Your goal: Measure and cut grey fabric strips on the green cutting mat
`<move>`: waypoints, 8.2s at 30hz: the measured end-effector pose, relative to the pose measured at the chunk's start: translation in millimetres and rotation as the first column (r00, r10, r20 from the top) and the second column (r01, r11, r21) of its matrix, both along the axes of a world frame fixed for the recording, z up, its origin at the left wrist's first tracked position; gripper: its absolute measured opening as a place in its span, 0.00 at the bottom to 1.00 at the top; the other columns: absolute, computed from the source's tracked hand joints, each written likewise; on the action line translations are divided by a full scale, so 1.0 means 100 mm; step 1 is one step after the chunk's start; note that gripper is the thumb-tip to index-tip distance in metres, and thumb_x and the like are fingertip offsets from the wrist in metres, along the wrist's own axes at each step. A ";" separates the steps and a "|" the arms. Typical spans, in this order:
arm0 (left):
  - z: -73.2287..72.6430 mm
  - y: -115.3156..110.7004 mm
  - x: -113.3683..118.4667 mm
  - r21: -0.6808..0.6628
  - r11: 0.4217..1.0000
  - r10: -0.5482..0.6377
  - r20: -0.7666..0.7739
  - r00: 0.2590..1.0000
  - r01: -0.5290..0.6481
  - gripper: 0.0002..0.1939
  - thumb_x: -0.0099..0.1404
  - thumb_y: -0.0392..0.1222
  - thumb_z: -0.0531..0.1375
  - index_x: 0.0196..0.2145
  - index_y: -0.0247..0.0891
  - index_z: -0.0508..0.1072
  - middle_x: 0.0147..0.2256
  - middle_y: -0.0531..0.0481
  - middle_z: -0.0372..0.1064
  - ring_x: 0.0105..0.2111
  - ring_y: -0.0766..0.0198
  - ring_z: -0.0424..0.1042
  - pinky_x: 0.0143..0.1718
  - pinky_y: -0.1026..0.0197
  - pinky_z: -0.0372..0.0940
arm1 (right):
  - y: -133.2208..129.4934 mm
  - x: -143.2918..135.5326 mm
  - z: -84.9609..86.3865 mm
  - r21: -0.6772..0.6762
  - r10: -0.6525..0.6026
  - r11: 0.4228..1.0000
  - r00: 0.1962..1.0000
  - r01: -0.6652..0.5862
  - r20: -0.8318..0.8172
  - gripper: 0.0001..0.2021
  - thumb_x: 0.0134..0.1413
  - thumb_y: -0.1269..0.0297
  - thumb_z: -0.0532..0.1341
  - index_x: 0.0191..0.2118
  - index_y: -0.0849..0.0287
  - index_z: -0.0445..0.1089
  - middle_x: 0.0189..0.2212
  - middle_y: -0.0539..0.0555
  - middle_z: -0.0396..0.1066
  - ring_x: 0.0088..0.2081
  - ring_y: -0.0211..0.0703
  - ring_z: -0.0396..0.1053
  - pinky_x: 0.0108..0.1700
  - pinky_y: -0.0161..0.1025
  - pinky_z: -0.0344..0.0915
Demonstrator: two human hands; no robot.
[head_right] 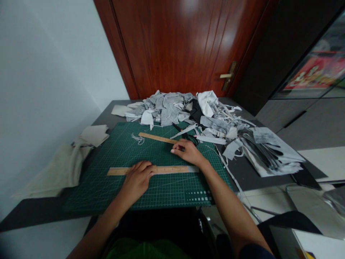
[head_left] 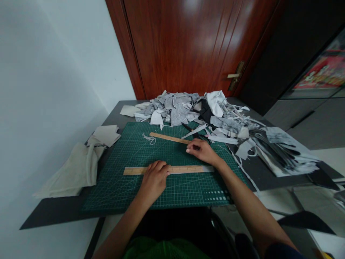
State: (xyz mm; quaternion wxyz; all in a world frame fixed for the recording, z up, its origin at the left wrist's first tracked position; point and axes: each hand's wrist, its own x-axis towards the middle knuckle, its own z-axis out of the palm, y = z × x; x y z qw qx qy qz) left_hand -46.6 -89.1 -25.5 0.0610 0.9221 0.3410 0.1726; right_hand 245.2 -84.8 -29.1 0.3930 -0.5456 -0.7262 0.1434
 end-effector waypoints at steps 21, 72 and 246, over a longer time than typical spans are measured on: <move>-0.07 -0.13 0.11 0.167 0.985 -0.055 0.015 0.998 0.052 0.18 0.73 0.40 0.59 0.59 0.36 0.73 0.54 0.39 0.73 0.59 0.47 0.68 0.59 0.45 0.66 | -0.09 -0.21 0.09 0.043 -0.115 0.993 0.931 0.107 0.346 0.11 0.71 0.66 0.56 0.40 0.57 0.76 0.37 0.57 0.74 0.40 0.50 0.71 0.44 0.42 0.62; 0.08 1.32 0.38 -0.882 0.377 0.431 0.438 0.789 0.283 0.14 0.59 0.49 0.68 0.35 0.35 0.79 0.23 0.55 0.65 0.21 0.71 0.58 0.24 0.64 0.51 | 0.27 0.31 -0.02 -0.244 -0.386 0.832 0.836 0.498 0.389 0.25 0.60 0.70 0.62 0.63 0.64 0.67 0.48 0.68 0.76 0.51 0.61 0.74 0.52 0.51 0.66; 0.04 0.76 0.63 -0.743 0.507 0.170 0.583 0.795 0.437 0.37 0.69 0.74 0.47 0.26 0.36 0.70 0.19 0.52 0.65 0.14 0.71 0.60 0.14 0.67 0.52 | 0.05 -0.76 0.22 -0.213 -0.164 0.977 0.669 0.009 -0.725 0.38 0.45 0.52 0.78 0.59 0.60 0.66 0.25 0.45 0.69 0.21 0.36 0.61 0.20 0.33 0.59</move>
